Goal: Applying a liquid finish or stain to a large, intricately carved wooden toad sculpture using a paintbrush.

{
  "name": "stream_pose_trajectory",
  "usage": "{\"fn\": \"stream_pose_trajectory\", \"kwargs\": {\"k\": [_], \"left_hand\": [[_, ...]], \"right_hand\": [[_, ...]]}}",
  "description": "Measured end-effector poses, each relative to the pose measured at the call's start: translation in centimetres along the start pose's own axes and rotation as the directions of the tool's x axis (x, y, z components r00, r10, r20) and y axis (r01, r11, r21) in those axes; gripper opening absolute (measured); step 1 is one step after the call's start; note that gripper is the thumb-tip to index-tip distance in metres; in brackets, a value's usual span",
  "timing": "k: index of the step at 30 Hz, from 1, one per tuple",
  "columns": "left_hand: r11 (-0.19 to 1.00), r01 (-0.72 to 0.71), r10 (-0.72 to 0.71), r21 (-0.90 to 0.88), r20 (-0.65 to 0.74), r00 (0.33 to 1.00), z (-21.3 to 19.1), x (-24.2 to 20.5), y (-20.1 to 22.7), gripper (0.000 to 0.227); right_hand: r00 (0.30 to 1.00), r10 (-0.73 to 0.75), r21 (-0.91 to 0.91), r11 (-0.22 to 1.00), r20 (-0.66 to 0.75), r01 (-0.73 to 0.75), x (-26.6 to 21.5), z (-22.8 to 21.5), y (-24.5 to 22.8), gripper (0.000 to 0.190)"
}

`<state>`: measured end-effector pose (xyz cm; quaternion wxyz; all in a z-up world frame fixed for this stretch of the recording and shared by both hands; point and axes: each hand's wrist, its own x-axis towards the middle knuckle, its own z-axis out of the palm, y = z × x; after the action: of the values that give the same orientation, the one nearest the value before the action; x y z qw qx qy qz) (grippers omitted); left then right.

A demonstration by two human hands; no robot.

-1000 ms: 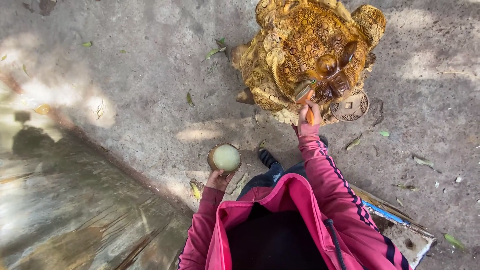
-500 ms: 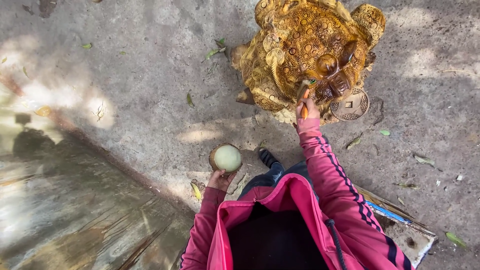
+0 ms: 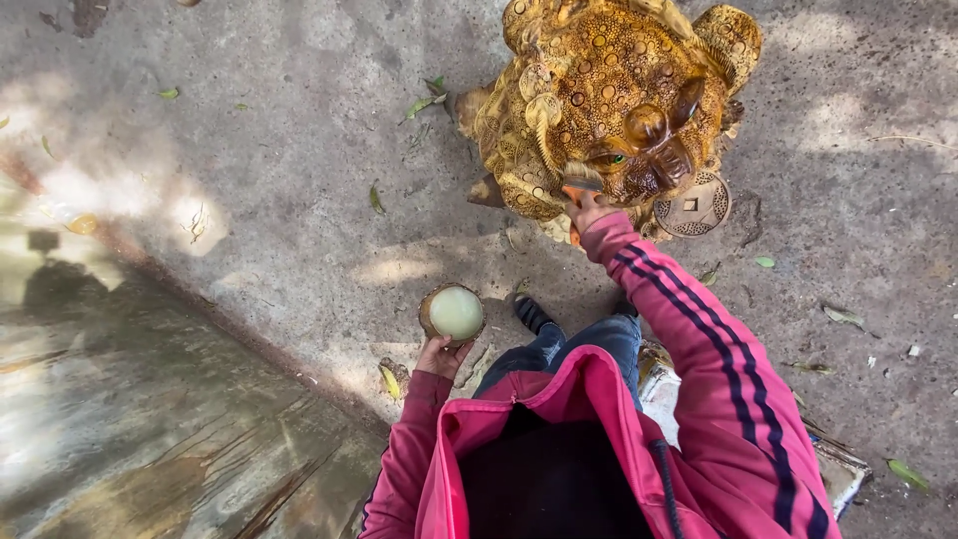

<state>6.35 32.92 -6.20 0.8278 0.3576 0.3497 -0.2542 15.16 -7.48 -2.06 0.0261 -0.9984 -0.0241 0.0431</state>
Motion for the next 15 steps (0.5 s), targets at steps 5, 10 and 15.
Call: {"fn": "stream_pose_trajectory", "kwargs": {"k": [5, 10, 15], "left_hand": [[1.000, 0.004, -0.004, 0.021, -0.008, 1.000, 1.7, -1.9, 0.6, 0.054], [1.000, -0.022, 0.022, -0.020, 0.011, 1.000, 0.6, -2.2, 0.0, 0.056], [0.997, -0.023, 0.021, -0.080, -0.027, 0.999, -1.7, -1.6, -0.6, 0.058]], "right_hand": [[0.974, -0.220, -0.501, 0.839, 0.048, 0.214, 3.7, 18.9, 1.9, 0.027], [0.999, 0.053, -0.099, 0.994, -0.009, -0.054, 4.0, 16.1, 0.1, 0.028], [0.985, 0.172, 0.057, 0.983, 0.033, -0.174, 5.8, 13.1, -0.7, 0.024]]}}
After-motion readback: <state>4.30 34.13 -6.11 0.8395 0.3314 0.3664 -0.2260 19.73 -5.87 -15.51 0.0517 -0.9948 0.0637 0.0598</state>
